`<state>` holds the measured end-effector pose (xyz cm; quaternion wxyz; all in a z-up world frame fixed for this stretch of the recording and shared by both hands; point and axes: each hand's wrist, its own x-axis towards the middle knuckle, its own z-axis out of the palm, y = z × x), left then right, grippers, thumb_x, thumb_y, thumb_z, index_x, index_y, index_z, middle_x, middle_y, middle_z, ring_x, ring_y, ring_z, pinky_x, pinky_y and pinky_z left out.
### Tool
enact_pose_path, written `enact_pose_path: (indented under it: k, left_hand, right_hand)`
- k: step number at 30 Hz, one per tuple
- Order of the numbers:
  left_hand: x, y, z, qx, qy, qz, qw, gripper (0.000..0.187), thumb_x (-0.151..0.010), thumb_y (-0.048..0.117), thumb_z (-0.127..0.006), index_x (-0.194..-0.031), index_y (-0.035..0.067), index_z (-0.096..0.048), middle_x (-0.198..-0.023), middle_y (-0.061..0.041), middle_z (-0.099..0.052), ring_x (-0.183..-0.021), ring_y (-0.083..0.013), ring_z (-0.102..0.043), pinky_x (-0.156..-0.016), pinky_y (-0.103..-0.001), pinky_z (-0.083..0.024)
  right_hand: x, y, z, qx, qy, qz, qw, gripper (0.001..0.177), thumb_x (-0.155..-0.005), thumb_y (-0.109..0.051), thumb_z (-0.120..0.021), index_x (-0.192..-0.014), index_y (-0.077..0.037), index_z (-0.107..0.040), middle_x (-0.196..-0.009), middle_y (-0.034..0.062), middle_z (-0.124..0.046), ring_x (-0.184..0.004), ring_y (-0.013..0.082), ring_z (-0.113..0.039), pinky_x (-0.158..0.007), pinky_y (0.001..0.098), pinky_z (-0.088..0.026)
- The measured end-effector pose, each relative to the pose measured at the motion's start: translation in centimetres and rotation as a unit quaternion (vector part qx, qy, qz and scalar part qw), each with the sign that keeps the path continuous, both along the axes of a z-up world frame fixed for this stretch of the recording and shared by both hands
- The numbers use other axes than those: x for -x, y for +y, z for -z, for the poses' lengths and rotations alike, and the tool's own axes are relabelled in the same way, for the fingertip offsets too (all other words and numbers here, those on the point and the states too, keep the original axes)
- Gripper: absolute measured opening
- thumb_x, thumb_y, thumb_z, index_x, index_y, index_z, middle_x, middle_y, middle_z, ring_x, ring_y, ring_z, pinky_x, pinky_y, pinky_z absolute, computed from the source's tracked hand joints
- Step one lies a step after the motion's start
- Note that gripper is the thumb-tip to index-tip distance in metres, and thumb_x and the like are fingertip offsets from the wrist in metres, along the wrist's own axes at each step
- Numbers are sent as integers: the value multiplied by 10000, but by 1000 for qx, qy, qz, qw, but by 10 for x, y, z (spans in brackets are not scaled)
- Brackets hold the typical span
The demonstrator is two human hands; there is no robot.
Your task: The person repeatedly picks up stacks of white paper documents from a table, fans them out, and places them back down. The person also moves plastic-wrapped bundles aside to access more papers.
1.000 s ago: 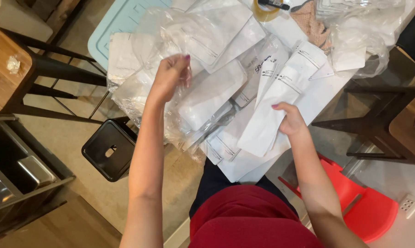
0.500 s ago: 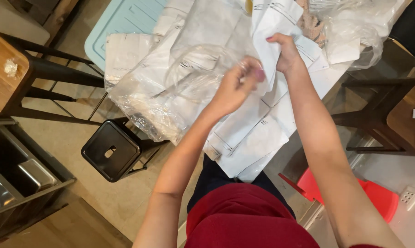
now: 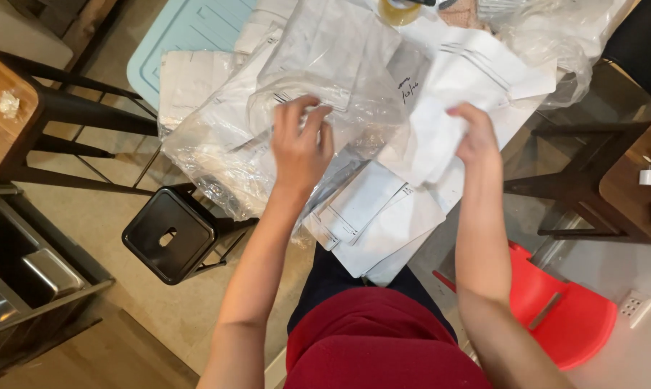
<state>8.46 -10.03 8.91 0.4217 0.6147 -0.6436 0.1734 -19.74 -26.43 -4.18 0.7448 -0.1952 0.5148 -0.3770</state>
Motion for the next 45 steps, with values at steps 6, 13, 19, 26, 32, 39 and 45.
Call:
enact_pose_path:
  k: [6, 13, 19, 26, 32, 39, 45]
  left_hand:
    - [-68, -11, -2, 46, 2, -20, 999, 815, -695, 71, -1001, -1284, 58, -439, -1251, -197, -484, -1142, -438, -502, -977, -563, -425]
    - [-104, -49, -16, -235, 234, 163, 929, 245, -923, 87, -737, -1126, 225, -743, -468, 47, -436, -437, -123, -384, -545, -241, -387]
    - [-93, -37, -53, -296, 205, 178, 916, 232, -953, 253, -747, -1183, 230, -771, -445, -38, -475, -434, -173, -364, -536, -308, -356]
    - [-57, -7, -28, -170, 59, 156, 971, 205, -1002, 331, -611, -1025, 226, -786, -748, -62, -737, -608, -289, -697, -548, -389, -546]
    - [-62, -2, 0, -176, 128, 147, 965, 201, -984, 351, -641, -1138, 308, -763, -801, 50, -761, -595, -178, -693, -549, -282, -544]
    - [-97, -14, -25, -376, 381, 379, 755, 960, -576, 148, -979, -1429, 75, -546, -760, -54, -647, -599, -127, -586, -647, -283, -554]
    - [-144, -118, 70, -289, 356, -19, 888, 817, -850, 657, -591, -1429, 94, -466, -1222, -166, -478, -1095, -242, -597, -952, -328, -508]
  right_hand:
    - [96, 65, 78, 171, -153, -65, 971, 863, -667, 26, -600, -1519, -35, -479, -1392, 200, -624, -1260, 405, -650, -1093, 613, -507]
    - [-100, 158, -91, 229, -243, -264, 905, 756, -757, 81, -727, -1468, 60, -471, -1359, 255, -627, -1235, 325, -596, -1071, 576, -486]
    - [-137, 148, -101, 135, -14, -247, 960, 455, -748, 30, -807, -1188, 17, -693, -979, 143, -750, -818, 221, -726, -717, 413, -623]
    - [-201, 42, -11, 111, 64, -103, 986, 674, -780, -201, -876, -1301, 28, -514, -1028, 189, -669, -887, 315, -687, -727, 526, -621]
    - [-213, -27, -2, 230, 414, -152, 867, 856, -921, -383, -793, -1535, 0, -337, -1540, 275, -357, -1475, 431, -371, -1206, 521, -376]
    - [-204, -10, 8, 214, 428, -189, 858, 1154, -908, -673, -774, -1579, 73, -205, -1580, 410, -258, -1512, 553, -198, -1248, 637, -164]
    - [-207, -10, -31, 118, 318, -24, 940, 1003, -566, -391, -955, -1401, -22, -540, -1365, 127, -679, -1264, 222, -664, -1051, 312, -556]
